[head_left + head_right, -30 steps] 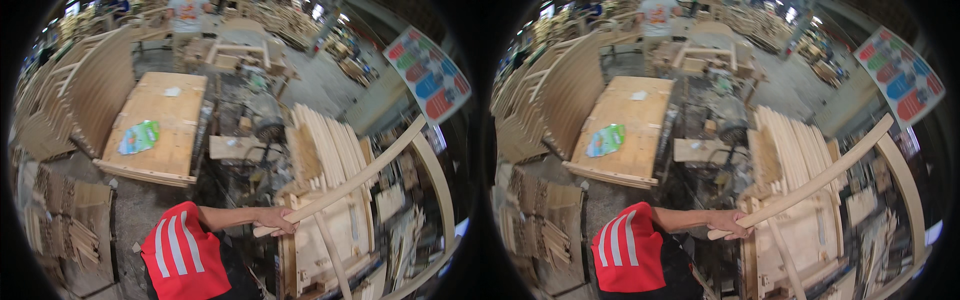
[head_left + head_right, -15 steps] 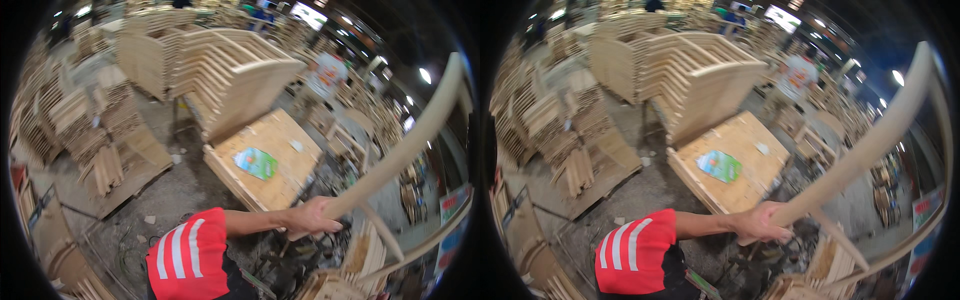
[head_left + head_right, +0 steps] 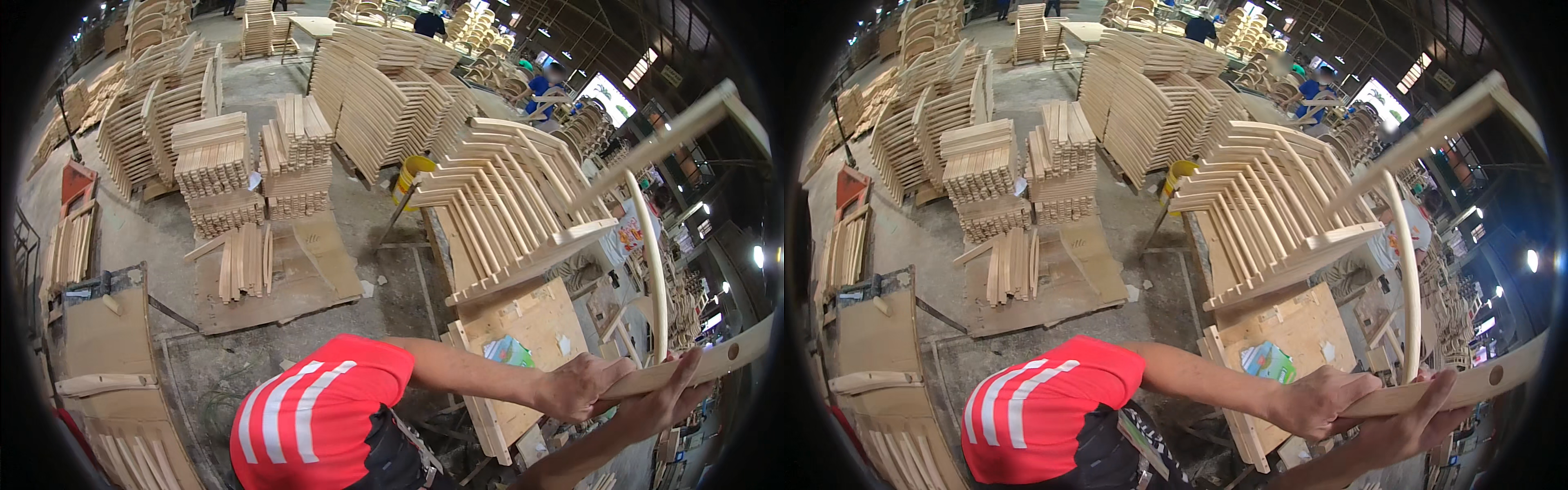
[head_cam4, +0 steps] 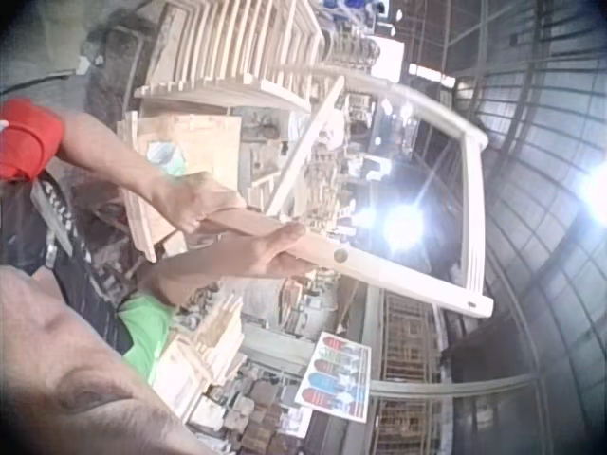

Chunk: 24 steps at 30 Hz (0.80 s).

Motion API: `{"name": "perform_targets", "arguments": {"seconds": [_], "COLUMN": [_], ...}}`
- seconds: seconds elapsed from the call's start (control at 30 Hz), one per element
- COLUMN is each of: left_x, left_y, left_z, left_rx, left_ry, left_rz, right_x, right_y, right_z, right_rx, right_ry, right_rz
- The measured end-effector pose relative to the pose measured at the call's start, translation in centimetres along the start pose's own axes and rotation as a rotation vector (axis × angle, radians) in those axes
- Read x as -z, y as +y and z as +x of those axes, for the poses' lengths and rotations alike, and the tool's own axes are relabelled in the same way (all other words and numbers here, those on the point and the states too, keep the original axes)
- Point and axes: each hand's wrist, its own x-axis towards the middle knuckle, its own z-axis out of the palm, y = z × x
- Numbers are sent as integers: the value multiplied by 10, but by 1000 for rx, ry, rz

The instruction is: The person assembles wooden chair frames by inserting dowels into pre-drilled holes and securing them with a pneumatic nail gun. They repeatedly pick up frames, align parts, fasten joints, and stack completed units in a workshop.

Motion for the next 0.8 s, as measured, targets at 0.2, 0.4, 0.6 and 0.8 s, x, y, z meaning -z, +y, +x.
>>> {"name": "perform_targets", "arguments": {"seconds": [0.2,0.4,0.6,0.8], "left_x": [135,327,416,428], "left_y": [5,30,4,-84], "left_z": [25,34,47,62], "left_rx": [-99,-272,484,513], "left_ry": [-337,309,286,268], "left_rz": [553,1407,1054,605], "right_x": [-54,-49,-67,-91], "right_y": [51,112,170,207], "right_z": [26,57,63,82], "right_rx": [-139,-377,-368,-372], "right_ry": [-161,-502,-612,-602], "right_rz": [398,846,970,906]}}
